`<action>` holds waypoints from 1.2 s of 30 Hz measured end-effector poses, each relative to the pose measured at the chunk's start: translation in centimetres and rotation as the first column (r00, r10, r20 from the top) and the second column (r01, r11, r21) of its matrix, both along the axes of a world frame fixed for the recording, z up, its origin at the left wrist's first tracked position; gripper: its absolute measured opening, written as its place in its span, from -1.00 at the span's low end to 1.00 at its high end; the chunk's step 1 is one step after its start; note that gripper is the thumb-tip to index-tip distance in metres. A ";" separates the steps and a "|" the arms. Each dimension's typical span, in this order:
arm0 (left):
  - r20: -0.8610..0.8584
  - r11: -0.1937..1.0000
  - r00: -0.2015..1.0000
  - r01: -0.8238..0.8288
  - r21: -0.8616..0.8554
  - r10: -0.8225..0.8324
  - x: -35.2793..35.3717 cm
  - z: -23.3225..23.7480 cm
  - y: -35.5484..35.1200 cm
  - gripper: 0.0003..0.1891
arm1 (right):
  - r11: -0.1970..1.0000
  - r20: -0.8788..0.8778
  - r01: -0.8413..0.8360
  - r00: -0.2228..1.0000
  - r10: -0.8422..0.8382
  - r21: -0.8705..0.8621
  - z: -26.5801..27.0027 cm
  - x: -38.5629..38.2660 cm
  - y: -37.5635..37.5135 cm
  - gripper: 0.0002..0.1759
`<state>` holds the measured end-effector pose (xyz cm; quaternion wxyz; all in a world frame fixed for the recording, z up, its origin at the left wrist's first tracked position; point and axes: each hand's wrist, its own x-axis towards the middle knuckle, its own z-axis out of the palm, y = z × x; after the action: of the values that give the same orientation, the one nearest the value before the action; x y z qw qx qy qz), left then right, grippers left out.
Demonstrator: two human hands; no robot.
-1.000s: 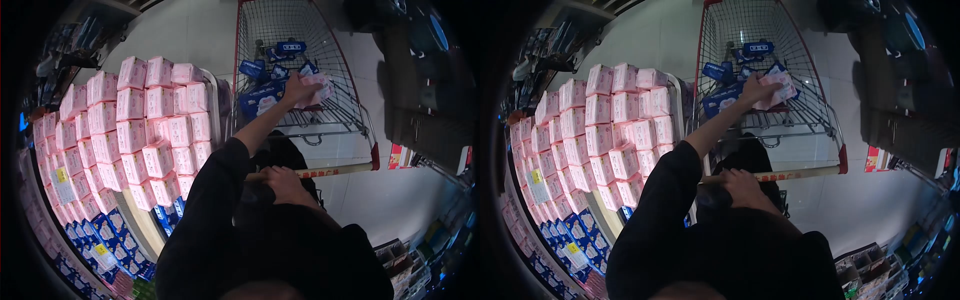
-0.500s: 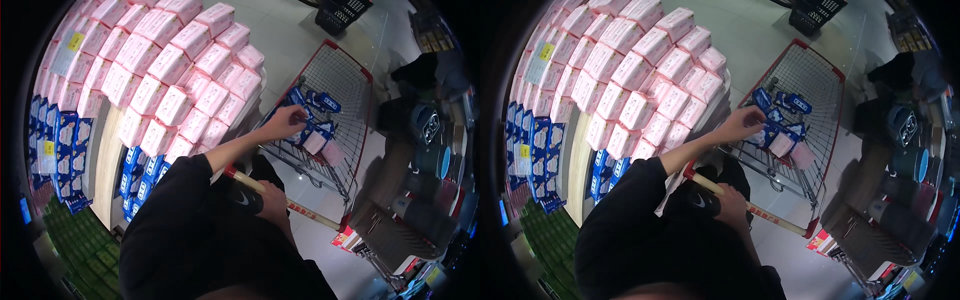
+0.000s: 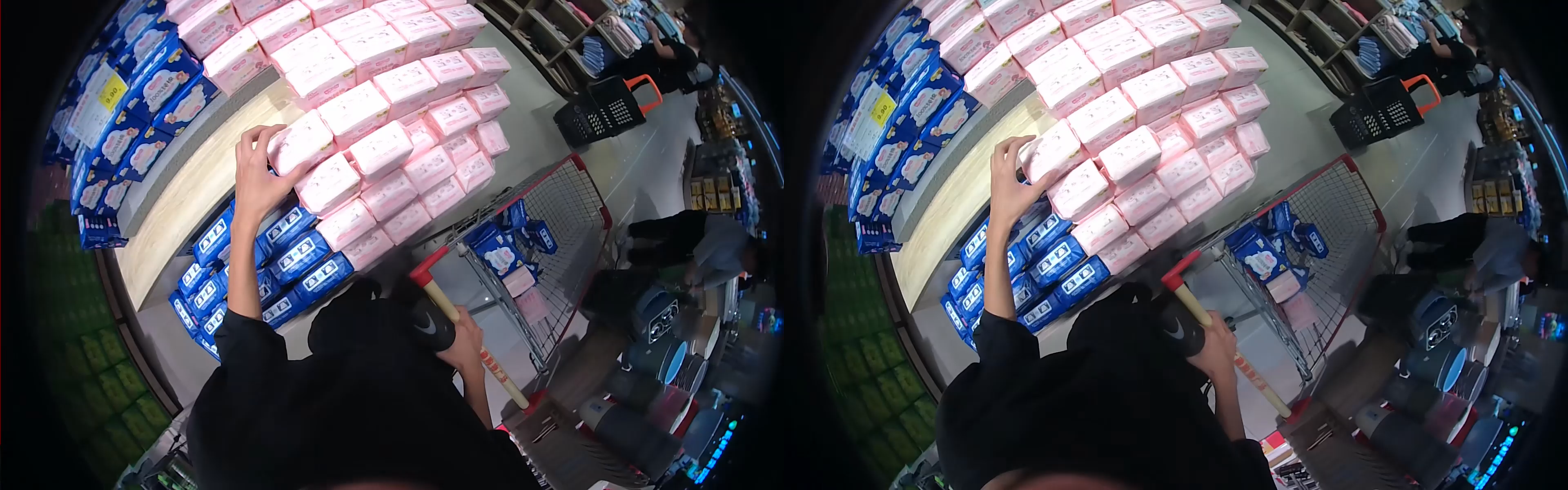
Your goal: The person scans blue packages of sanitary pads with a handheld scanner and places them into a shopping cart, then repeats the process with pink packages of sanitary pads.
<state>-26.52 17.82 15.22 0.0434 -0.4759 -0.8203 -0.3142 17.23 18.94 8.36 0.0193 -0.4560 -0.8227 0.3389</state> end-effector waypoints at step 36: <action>0.756 0.539 -0.139 -0.783 0.312 -0.639 4.7 -1.8 -16.1 -0.39 | 0.866 -0.367 -0.469 0.847 0.384 -0.175 8.1 -13.9 -5.0 -0.73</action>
<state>-21.84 1.69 13.47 -0.3459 0.1050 -0.2936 -0.8849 3.36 13.94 16.44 0.0166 -0.1973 -0.8382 0.5081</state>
